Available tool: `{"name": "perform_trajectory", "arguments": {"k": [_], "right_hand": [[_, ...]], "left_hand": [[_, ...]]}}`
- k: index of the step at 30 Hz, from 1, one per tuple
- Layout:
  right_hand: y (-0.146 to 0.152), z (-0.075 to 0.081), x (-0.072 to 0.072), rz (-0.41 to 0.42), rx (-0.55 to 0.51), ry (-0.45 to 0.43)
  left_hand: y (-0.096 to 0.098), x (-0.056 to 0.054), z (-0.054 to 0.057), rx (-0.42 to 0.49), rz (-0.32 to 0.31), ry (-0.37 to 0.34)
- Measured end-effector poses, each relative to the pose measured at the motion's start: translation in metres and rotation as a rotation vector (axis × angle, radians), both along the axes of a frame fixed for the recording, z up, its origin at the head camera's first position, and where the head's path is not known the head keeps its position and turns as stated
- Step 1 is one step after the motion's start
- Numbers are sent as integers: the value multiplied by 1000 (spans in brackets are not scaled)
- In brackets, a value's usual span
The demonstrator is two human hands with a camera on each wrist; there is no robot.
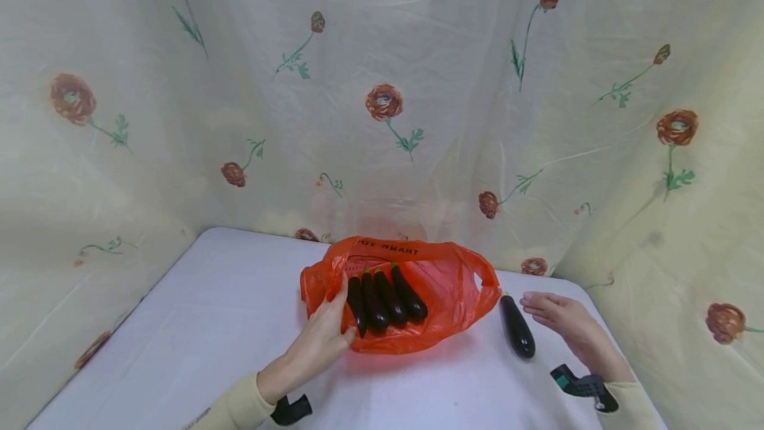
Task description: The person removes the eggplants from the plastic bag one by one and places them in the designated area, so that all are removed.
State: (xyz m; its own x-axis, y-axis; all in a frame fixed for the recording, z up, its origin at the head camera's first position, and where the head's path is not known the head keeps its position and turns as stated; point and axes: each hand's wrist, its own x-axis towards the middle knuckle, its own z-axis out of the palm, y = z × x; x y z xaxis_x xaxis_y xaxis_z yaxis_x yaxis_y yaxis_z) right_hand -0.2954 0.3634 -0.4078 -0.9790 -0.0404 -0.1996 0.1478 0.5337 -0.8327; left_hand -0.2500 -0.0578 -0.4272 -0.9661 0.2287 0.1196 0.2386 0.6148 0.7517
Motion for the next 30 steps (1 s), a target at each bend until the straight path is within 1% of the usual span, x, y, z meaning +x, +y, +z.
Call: {"name": "perform_trajectory", "arguments": {"k": [8,17,20,25,30], "right_hand": [[-5,8,2,-4,-1,-7],[-12,17,5,-52,2,8],[-17,22,8,-69,-7,27],[-26,30,12,-70,-21,80],[-36,38,17,-64,-26,88]], "left_hand": [[0,0,1,-13,-3,5],[0,0,3,-5,-9,-7],[0,0,2,-7,-11,-11],[0,0,1,-4,-14,1],[0,1,1,-10,-17,10]]}}
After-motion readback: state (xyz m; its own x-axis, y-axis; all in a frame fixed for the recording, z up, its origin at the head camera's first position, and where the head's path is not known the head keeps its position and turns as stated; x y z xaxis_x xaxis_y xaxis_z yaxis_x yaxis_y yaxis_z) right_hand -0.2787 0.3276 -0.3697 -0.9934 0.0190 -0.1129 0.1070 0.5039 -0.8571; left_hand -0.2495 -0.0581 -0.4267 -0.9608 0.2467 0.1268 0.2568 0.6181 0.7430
